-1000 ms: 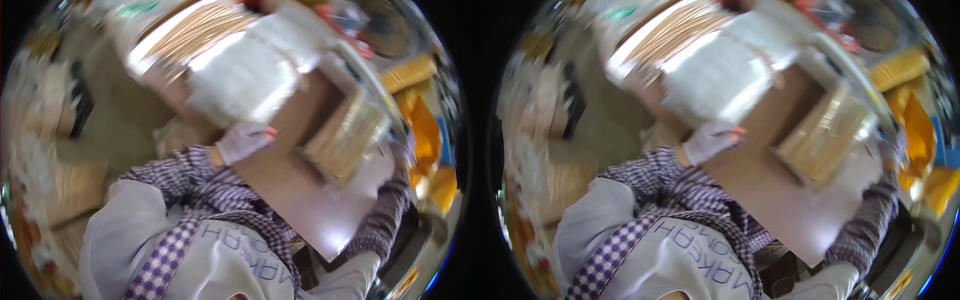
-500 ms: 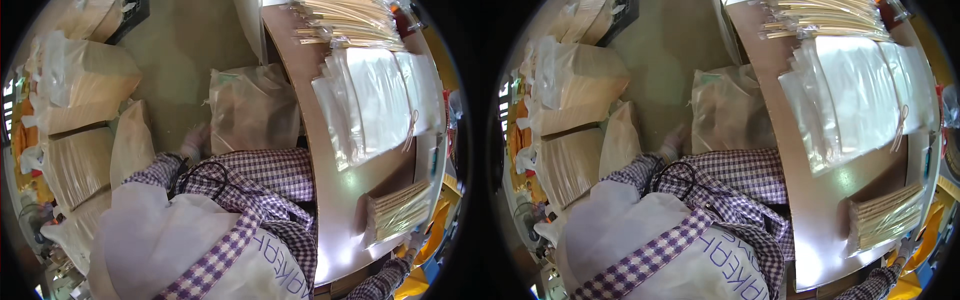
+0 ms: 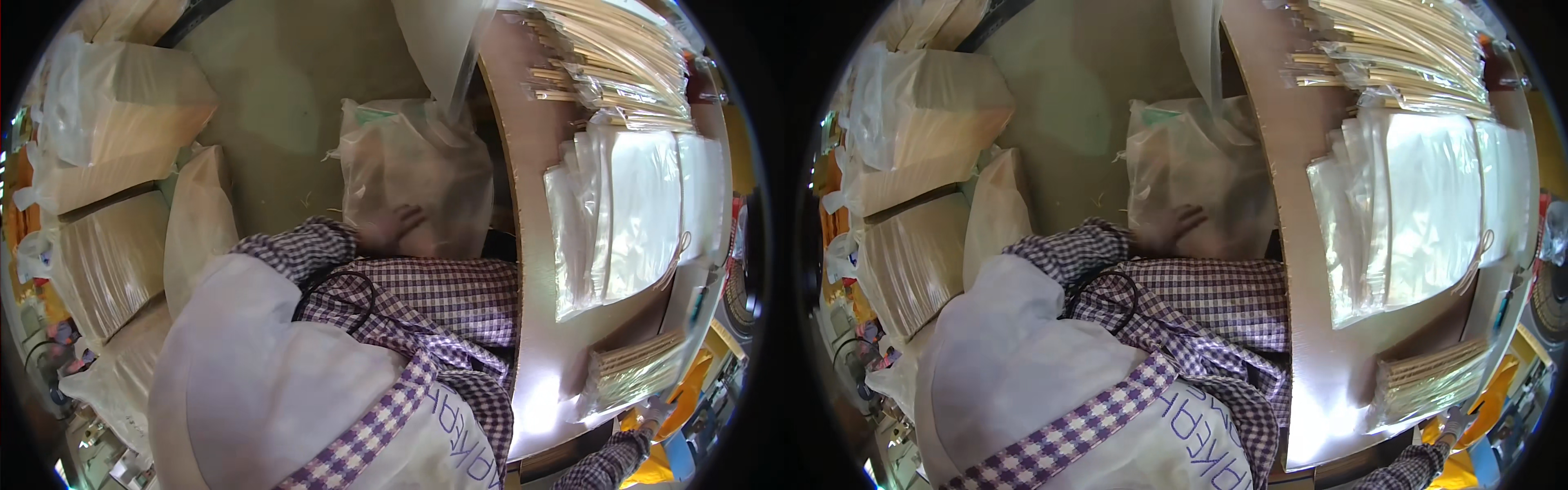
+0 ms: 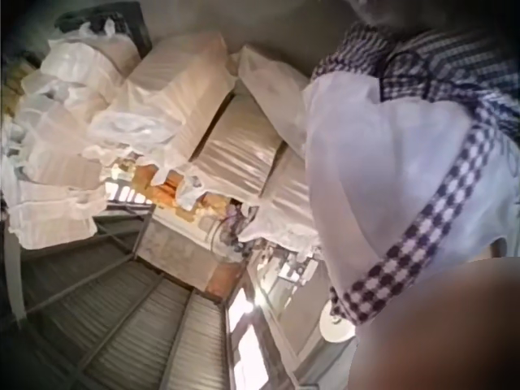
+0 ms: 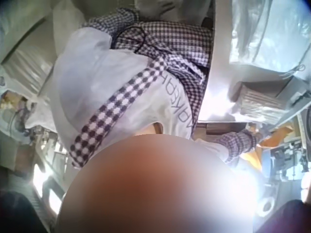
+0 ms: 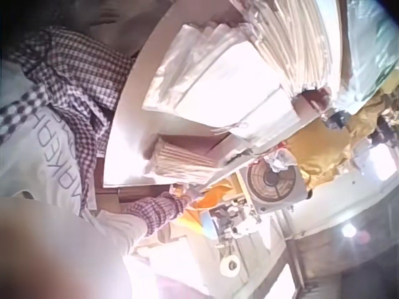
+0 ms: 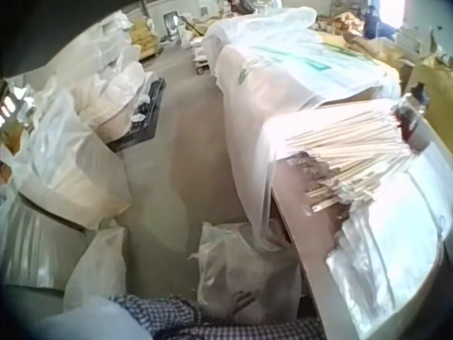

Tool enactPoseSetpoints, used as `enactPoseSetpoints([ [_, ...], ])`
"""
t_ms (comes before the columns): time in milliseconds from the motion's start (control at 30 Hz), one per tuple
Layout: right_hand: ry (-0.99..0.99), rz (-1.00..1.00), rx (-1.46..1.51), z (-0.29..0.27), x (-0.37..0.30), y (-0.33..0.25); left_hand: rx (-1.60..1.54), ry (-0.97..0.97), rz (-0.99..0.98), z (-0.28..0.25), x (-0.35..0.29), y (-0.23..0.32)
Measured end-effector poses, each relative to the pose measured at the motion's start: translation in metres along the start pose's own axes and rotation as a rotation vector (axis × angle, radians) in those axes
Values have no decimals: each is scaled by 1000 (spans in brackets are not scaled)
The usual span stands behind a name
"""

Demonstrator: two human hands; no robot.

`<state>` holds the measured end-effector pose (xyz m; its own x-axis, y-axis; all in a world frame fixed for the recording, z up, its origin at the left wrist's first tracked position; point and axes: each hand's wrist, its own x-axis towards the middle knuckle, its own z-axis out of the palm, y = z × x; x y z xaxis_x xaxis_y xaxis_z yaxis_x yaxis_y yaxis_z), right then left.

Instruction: Packing bundles of wooden sticks into plastic bags, sealing them using a heat sealer, and organizing them into larger storage bags.

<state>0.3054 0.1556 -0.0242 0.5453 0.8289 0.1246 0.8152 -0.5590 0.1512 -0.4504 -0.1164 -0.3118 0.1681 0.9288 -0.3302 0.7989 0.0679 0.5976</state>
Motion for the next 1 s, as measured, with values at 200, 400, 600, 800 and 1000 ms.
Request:
enactPoseSetpoints([
  [200, 74, -33, 3, -33, -11, 30, 505, 113, 392, 43, 43, 18],
  [400, 375, -668, 235, -118, -147, -141, 880, 639, -120, 120, 11, -63],
  [600, -682, -1130, 693, -143, -426, -250, -778, -17, -1012, -25, -78, -46],
  [800, -918, -1168, 831, -106, -494, -299, -583, 268, -148, 128, -94, -120],
  [1000, -633, -1377, 712, -95, -516, -375, -1792, 612, -736, -119, -40, -90],
])
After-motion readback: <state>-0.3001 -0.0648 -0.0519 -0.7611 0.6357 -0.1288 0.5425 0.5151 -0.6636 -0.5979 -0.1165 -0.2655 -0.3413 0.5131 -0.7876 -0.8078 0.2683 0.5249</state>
